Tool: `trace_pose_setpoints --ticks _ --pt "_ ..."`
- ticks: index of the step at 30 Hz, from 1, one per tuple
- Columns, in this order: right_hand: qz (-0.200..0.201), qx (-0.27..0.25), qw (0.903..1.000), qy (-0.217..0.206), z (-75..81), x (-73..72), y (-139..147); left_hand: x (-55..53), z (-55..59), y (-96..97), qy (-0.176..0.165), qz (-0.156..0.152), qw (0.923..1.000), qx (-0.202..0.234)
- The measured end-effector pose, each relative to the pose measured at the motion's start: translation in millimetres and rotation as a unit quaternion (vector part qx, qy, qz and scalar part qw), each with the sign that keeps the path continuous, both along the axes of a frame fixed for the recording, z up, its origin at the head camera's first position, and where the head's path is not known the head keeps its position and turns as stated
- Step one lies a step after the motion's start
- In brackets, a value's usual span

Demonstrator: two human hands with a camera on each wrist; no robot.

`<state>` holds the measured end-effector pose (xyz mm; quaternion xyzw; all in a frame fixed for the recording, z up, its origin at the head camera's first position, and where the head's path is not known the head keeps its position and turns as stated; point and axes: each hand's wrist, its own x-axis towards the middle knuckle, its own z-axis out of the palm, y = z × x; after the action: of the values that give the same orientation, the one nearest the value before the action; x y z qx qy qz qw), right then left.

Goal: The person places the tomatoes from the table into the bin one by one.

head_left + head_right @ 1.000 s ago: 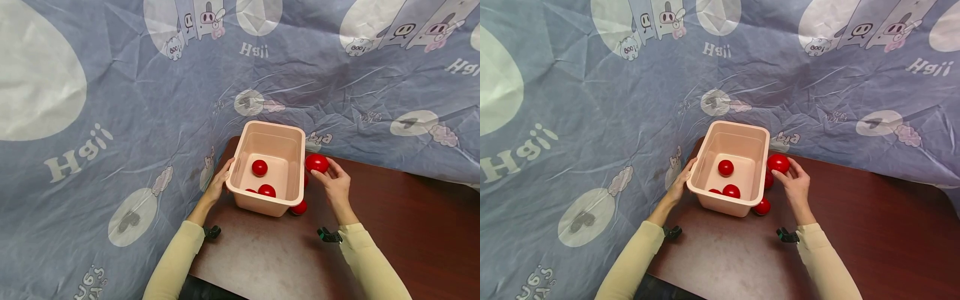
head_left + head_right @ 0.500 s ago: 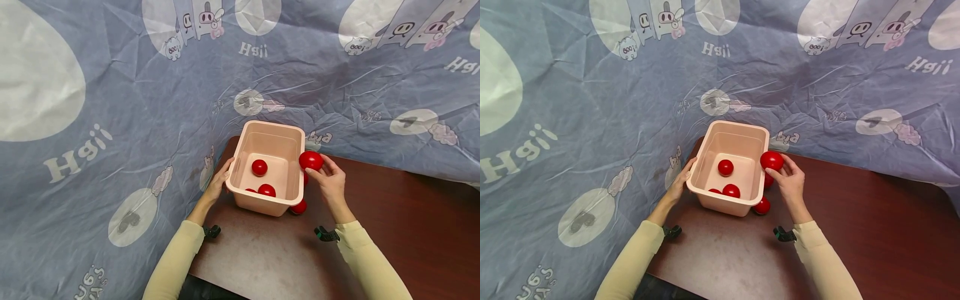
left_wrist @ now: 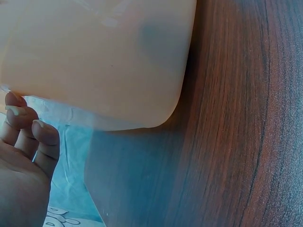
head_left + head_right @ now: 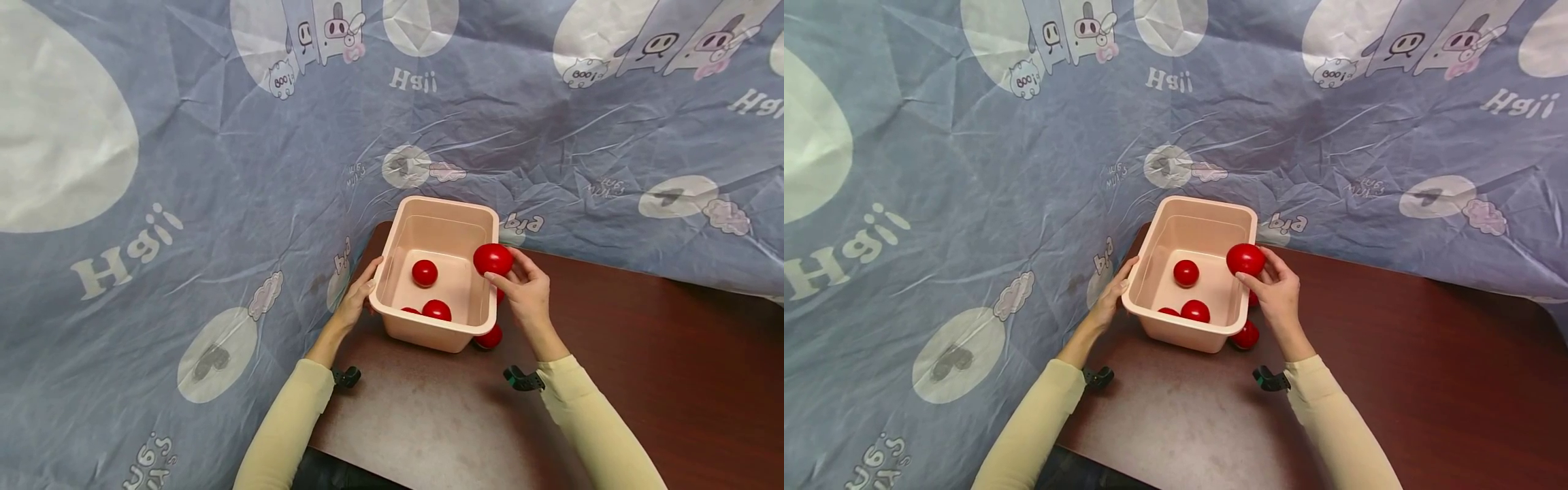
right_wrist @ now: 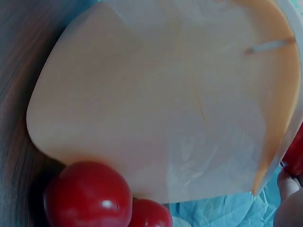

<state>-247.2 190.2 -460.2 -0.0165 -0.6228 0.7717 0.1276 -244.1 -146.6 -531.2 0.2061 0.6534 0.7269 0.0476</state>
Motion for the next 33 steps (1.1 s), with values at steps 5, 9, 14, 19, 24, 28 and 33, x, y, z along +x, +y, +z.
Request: trace_pose_setpoints --ticks 5,9,14,19,24,28,33 --pt "0.017 0.029 0.9994 0.008 0.7 -0.6 -4 5.7 9.8 1.9 0.005 -0.001 1.0000 -0.003" --pt "0.032 0.031 0.9984 0.035 0.2 -1.0 -4 12.3 22.6 2.3 0.004 -0.012 0.9999 -0.006" --pt "0.041 0.059 0.9946 0.075 -1.6 -1.2 -5 12.2 23.7 1.9 0.002 -0.014 0.9999 -0.002" --pt "0.023 0.069 0.9947 0.072 -6.4 0.7 -3 11.9 25.2 1.3 0.001 -0.015 0.9999 -0.003" --pt "-0.013 0.068 0.9952 0.068 -10.6 1.7 2 11.7 25.3 1.2 0.002 -0.012 0.9998 -0.013" --pt "-0.034 0.072 0.9955 0.052 -15.3 2.0 8 12.8 25.8 0.9 0.000 -0.011 0.9998 -0.016" --pt "-0.050 0.086 0.9949 0.015 -26.8 2.3 16 12.7 27.0 0.8 0.003 -0.015 0.9997 -0.018"
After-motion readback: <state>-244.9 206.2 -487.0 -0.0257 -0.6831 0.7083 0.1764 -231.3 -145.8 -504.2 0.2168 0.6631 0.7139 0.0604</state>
